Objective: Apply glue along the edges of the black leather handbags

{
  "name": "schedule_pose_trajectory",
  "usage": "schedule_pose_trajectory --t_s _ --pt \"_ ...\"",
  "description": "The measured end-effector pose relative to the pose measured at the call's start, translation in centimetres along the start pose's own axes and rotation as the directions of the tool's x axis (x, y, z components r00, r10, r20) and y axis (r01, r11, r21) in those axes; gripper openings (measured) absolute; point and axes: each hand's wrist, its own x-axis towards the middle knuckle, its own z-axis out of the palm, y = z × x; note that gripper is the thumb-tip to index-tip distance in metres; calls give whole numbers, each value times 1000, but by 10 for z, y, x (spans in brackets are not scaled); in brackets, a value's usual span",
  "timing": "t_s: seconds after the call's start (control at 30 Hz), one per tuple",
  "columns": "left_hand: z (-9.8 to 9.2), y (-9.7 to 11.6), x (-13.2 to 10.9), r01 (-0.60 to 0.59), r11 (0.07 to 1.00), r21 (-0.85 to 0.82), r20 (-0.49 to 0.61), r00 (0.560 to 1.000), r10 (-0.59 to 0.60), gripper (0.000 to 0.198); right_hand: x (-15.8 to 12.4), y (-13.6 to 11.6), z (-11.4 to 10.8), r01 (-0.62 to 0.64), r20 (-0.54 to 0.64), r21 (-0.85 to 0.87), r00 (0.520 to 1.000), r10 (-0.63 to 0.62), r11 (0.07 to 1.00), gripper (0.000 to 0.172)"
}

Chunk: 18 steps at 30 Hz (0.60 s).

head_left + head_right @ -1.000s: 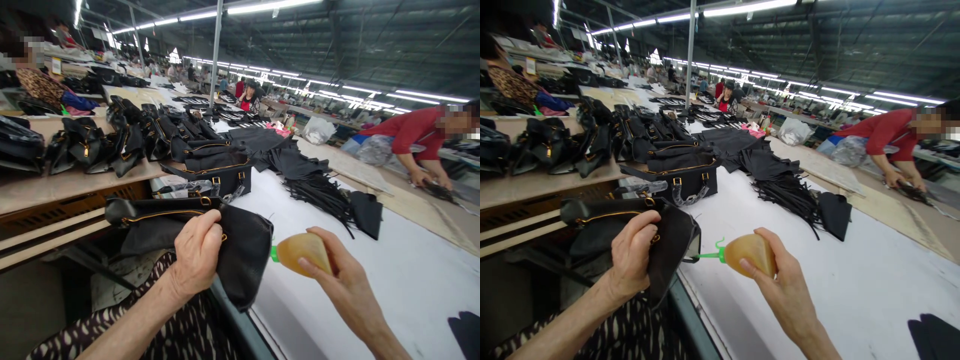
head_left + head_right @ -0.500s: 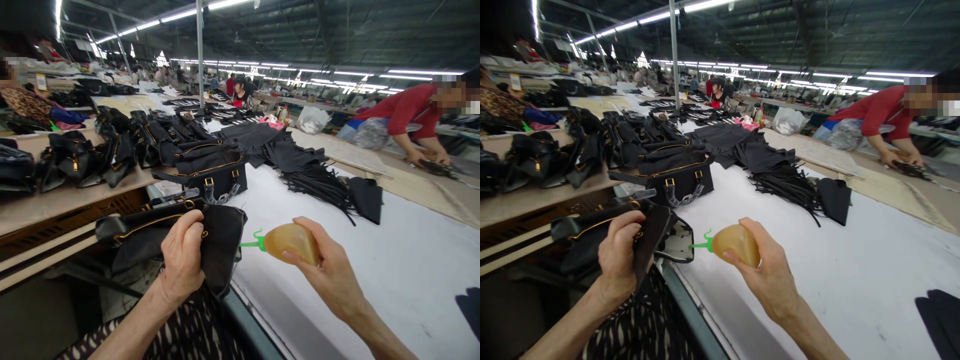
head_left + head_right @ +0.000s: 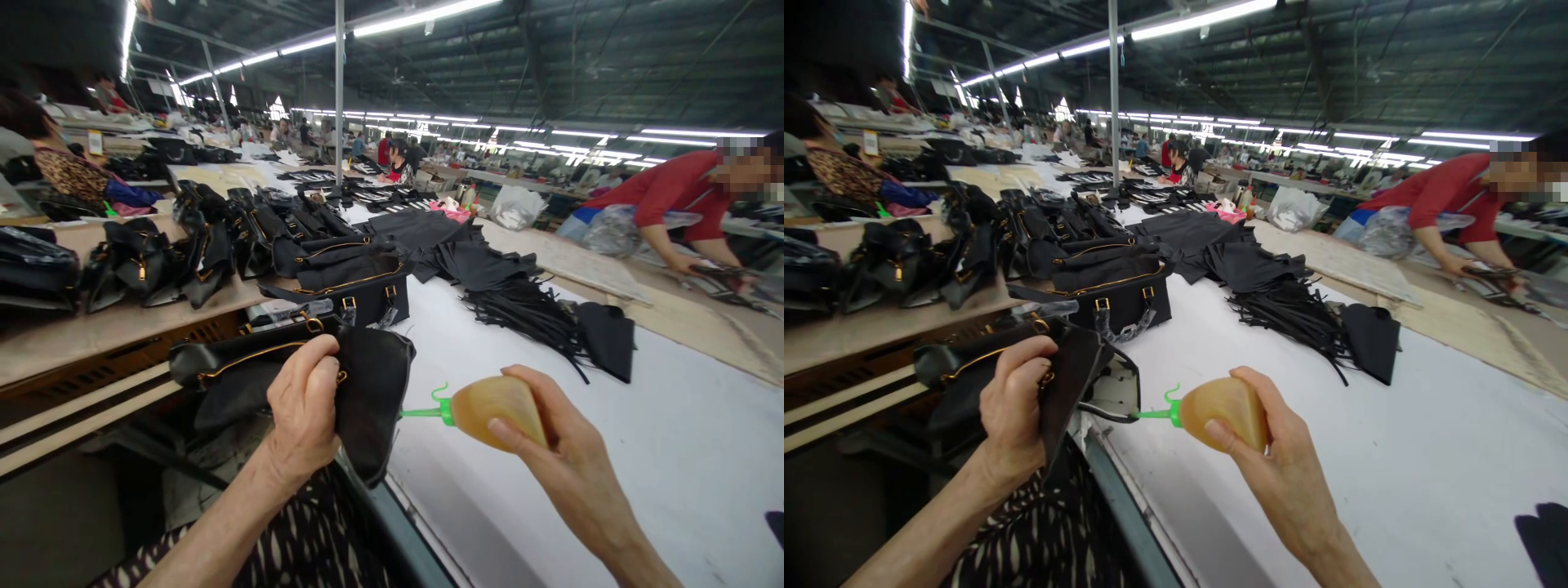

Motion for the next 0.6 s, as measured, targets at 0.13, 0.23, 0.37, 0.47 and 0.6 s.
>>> schedule_pose_trajectory --t_s 0.13,0.23,0.37,0.47,0.6 --pt "1 5 1 0 1000 1 -56 998 0 20 5 6 3 -51 -50 55 997 54 997 45" --pt "4 8 -8 -24 1000 -17 -44 999 23 21 5 14 9 -83 6 73 997 83 994 45" --pt "5 8 -20 -17 999 -46 -30 999 15 24 0 22 14 -103 39 97 994 100 990 45" --pt "5 7 -26 15 998 -55 -16 1000 -15 29 -3 23 14 -123 61 123 991 116 985 45" --pt "5 4 -37 61 997 -48 -30 998 -63 31 -4 20 13 -137 123 152 985 119 979 43"
